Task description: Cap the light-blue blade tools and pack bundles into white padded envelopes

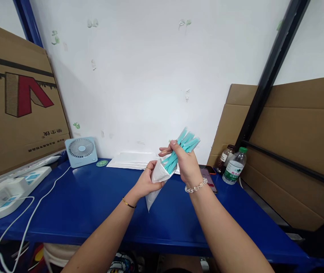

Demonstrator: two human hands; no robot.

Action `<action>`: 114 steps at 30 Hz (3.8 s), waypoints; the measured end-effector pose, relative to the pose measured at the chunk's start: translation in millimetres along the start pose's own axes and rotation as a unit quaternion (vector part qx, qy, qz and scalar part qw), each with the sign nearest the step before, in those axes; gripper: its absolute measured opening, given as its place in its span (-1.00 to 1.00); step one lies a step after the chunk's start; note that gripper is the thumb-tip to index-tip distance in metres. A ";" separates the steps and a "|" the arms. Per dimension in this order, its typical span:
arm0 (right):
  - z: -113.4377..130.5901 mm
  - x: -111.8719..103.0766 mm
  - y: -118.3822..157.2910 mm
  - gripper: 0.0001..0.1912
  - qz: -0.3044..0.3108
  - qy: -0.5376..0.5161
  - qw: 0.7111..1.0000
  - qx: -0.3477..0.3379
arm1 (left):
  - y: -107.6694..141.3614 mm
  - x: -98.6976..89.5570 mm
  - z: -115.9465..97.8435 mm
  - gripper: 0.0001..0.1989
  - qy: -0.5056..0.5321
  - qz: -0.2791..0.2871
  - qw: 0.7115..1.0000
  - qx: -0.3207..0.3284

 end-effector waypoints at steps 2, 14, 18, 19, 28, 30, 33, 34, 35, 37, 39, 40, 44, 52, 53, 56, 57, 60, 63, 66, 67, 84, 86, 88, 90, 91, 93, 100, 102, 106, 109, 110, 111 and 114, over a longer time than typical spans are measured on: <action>-6.8 2.3 -0.5 -0.65 -0.005 0.050 0.999 0.000 | 0.7 -1.5 -0.9 -0.37 0.000 -0.006 1.000 -0.001; -24.9 20.7 -5.9 -0.62 0.116 0.205 0.971 0.041 | 4.7 -20.3 14.7 -0.37 0.037 -0.034 0.998 -0.026; -14.8 24.2 -8.5 -0.55 0.215 0.230 0.949 -0.010 | 7.3 -24.6 24.8 -0.28 0.120 -0.008 0.991 -0.060; -13.2 26.1 -8.1 -0.52 0.266 0.249 0.931 -0.022 | 8.0 -24.1 27.5 -0.29 0.152 0.015 0.986 -0.071; -13.3 15.2 -25.4 -0.69 0.329 0.432 0.838 -0.057 | 13.3 -12.8 21.5 -0.22 0.202 0.114 0.969 -0.084; -14.3 10.4 -29.2 -0.70 0.288 0.458 0.839 -0.058 | 13.1 -11.5 24.5 -0.37 0.160 0.090 0.978 -0.100; -7.3 -1.8 -32.7 -0.71 0.161 0.514 0.835 -0.112 | 13.2 -12.5 31.0 -0.55 0.123 0.063 0.983 -0.124; -2.1 -3.9 -31.0 -0.70 0.121 0.537 0.820 -0.157 | 13.0 -14.0 32.7 -0.56 0.116 0.056 0.983 -0.128; 2.0 -3.5 -27.5 -0.70 0.101 0.560 0.797 -0.202 | 12.6 -16.2 33.8 -0.57 0.110 0.048 0.984 -0.128; 2.5 2.4 -19.4 -0.70 0.127 0.600 0.748 -0.255 | 10.5 -22.7 34.2 -0.58 0.094 0.035 0.987 -0.125; -8.3 7.0 -15.6 -0.71 0.199 0.624 0.723 -0.220 | 6.5 -31.6 32.1 -0.59 0.071 0.037 0.990 -0.114; -16.0 7.3 -16.1 -0.66 0.231 0.622 0.727 -0.177 | 4.0 -37.2 30.4 -0.60 0.053 0.043 0.992 -0.106; -46.3 1.6 -37.3 -0.50 0.210 0.483 0.850 -0.023 | -3.6 -90.6 24.4 -0.60 -0.098 -0.100 0.988 -0.069; -166.0 -18.9 -121.5 -0.43 -0.030 0.309 0.946 0.097 | 27.7 -178.2 80.1 -0.57 -0.198 -0.456 0.852 -0.161; -179.2 -23.3 -125.7 -0.43 -0.026 0.333 0.936 0.110 | 23.8 -174.1 96.6 -0.55 -0.159 -0.413 0.876 -0.193; -198.0 -48.7 -123.2 -0.50 -0.012 0.385 0.916 0.112 | 14.7 -149.5 138.5 -0.45 -0.027 -0.265 0.920 -0.289; -199.3 -60.2 -118.1 -0.49 -0.001 0.403 0.909 0.108 | 13.4 -141.0 147.6 -0.41 0.009 -0.226 0.924 -0.309; -204.6 -87.3 -93.8 -0.25 0.149 0.613 0.771 0.088 | 11.1 -122.6 162.4 -0.32 0.070 -0.149 0.931 -0.326; -207.9 -113.3 -68.7 -0.20 0.230 0.751 0.612 0.089 | 8.8 -114.2 167.7 -0.28 0.083 -0.110 0.941 -0.309; -198.5 -125.0 -54.9 -0.44 0.228 0.776 0.582 0.086 | 5.7 -111.9 170.4 -0.28 0.070 -0.095 0.951 -0.287; -193.2 -126.9 -51.6 -0.48 0.222 0.778 0.582 0.085 | 4.5 -111.8 171.2 -0.29 0.060 -0.093 0.952 -0.284; -163.7 -90.1 27.4 -0.51 0.206 0.449 0.868 0.040 | 11.9 -48.2 114.7 0.12 -0.371 0.230 0.892 -0.115; -165.9 -125.8 16.5 -0.50 0.075 0.363 0.927 0.062 | 8.4 -40.5 118.9 0.07 -0.401 0.242 0.875 -0.124; -175.2 -159.3 11.4 -0.43 -0.009 0.279 0.955 0.104 | 0.4 -37.2 123.1 0.02 -0.422 0.241 0.865 -0.126; -183.7 -182.3 9.6 -0.38 -0.053 0.227 0.963 0.135 | -8.2 -34.5 126.4 -0.04 -0.432 0.251 0.857 -0.125; -186.1 -189.5 9.2 -0.36 -0.067 0.212 0.964 0.142 | -12.1 -33.2 127.4 -0.08 -0.435 0.257 0.854 -0.127; -187.4 -196.1 8.7 -0.34 -0.085 0.201 0.966 0.141 | -18.9 -31.9 126.5 -0.16 -0.442 0.271 0.844 -0.136; -196.4 -189.9 8.7 -0.37 -0.060 0.208 0.964 0.154 | -50.8 -40.1 78.0 -0.37 -0.504 0.288 0.801 -0.147; -200.6 -189.8 8.4 -0.38 -0.049 0.219 0.962 0.156 | -57.5 -41.2 66.0 -0.33 -0.513 0.274 0.799 -0.154; -205.1 -190.7 7.8 -0.38 -0.036 0.220 0.963 0.154 | -48.9 -33.2 71.2 -0.27 -0.458 0.252 0.836 -0.166; -203.0 -191.7 8.1 -0.38 -0.047 0.202 0.966 0.152 | -29.7 -29.8 94.5 -0.14 -0.474 0.277 0.813 -0.193; -201.9 -192.1 8.4 -0.39 -0.054 0.192 0.968 0.154 | -23.0 -29.2 102.5 -0.07 -0.496 0.305 0.788 -0.202; -200.9 -192.5 8.5 -0.40 -0.063 0.182 0.969 0.156 | -17.7 -29.2 108.4 -0.02 -0.517 0.331 0.762 -0.205; -199.3 -193.5 8.2 -0.44 -0.086 0.155 0.971 0.161 | -11.5 -30.3 111.4 -0.05 -0.563 0.377 0.711 -0.189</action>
Point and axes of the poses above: each hand's wrist, its own y-axis away from the middle knuckle, its own x-axis out of the palm, z = x × y, the point moved 6 cm from there along -y, towards the middle knuckle, and after that the axes turned 7 degrees about -y, right-handed, at the moved point
